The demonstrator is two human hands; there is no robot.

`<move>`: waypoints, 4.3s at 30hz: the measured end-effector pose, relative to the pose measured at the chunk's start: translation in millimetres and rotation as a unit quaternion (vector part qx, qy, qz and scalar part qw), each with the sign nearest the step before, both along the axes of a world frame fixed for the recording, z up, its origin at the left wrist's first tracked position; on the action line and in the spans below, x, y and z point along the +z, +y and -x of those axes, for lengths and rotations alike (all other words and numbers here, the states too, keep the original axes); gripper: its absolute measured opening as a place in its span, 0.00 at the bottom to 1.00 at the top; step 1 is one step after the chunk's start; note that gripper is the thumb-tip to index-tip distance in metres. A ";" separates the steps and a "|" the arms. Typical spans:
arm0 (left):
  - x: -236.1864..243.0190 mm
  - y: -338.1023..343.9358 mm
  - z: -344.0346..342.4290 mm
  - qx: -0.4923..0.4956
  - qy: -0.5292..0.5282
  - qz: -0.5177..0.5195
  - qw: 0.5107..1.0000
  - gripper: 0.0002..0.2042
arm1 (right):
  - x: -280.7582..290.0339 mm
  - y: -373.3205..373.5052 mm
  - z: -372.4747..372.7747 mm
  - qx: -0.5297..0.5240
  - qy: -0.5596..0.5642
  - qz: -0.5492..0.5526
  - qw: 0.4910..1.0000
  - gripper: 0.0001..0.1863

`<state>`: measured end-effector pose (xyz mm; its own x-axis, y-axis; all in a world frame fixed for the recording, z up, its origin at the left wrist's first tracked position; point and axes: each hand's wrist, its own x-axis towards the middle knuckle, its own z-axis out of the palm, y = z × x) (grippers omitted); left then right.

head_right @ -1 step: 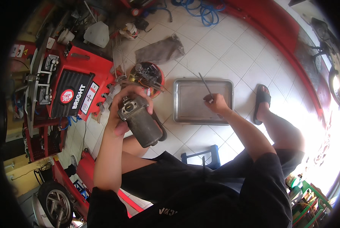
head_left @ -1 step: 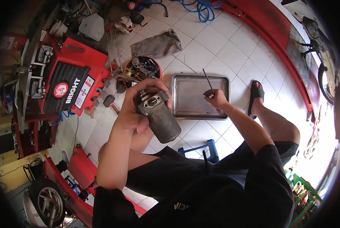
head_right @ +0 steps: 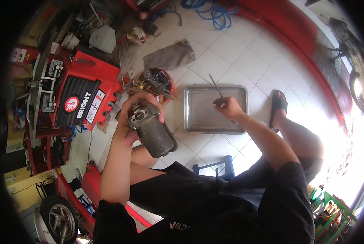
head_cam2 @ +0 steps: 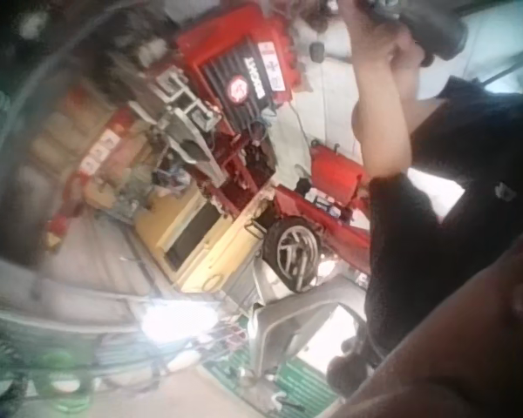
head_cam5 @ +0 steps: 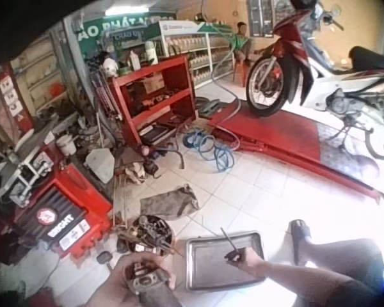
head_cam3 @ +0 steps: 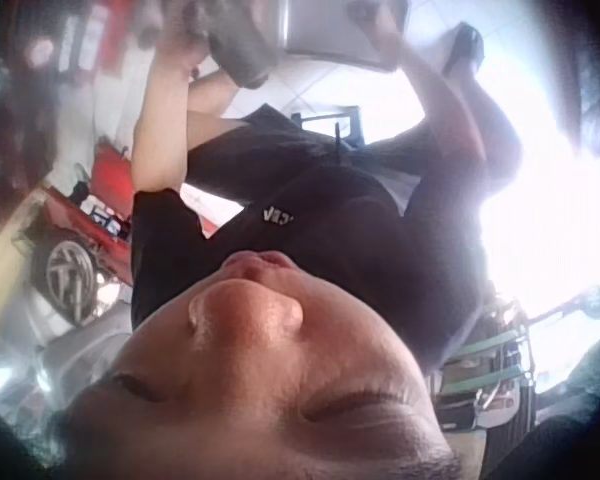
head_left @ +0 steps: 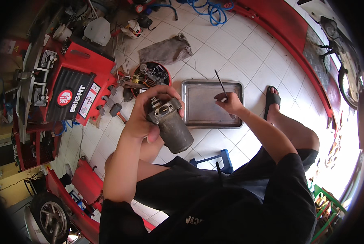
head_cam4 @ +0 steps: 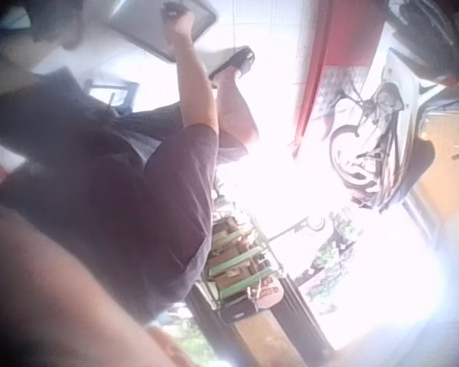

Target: The person sits in a workshop and uses a screwdriver to manipulate a cylindrical metal part, likely a motorcycle starter motor. They repeatedly insert the tool into the part, turn it, and adjust their grip while holding the component over a metal tray.

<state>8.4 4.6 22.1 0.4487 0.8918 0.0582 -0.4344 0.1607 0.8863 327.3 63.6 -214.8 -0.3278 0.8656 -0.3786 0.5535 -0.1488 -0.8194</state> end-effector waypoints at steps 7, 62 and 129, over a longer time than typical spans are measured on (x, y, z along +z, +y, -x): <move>29.4 -14.7 -45.6 -0.082 0.010 0.042 0.996 0.42 | 235.1 -26.4 7.1 0.095 0.229 -0.063 0.967 0.11; -3.9 2.8 -88.3 -0.195 0.115 -0.052 0.973 0.51 | 266.6 -68.3 -23.3 0.168 0.262 -0.390 0.866 0.14; 8.0 -24.3 -107.1 -0.141 0.028 0.061 0.988 0.52 | 292.0 -78.7 -30.7 0.176 0.228 -0.280 0.916 0.13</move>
<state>115.6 -19.6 30.1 0.6802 0.7292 -0.0739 -0.3073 0.3753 0.8745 358.0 -15.1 77.2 -0.6378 0.6921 0.3380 0.0671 0.4871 -0.8708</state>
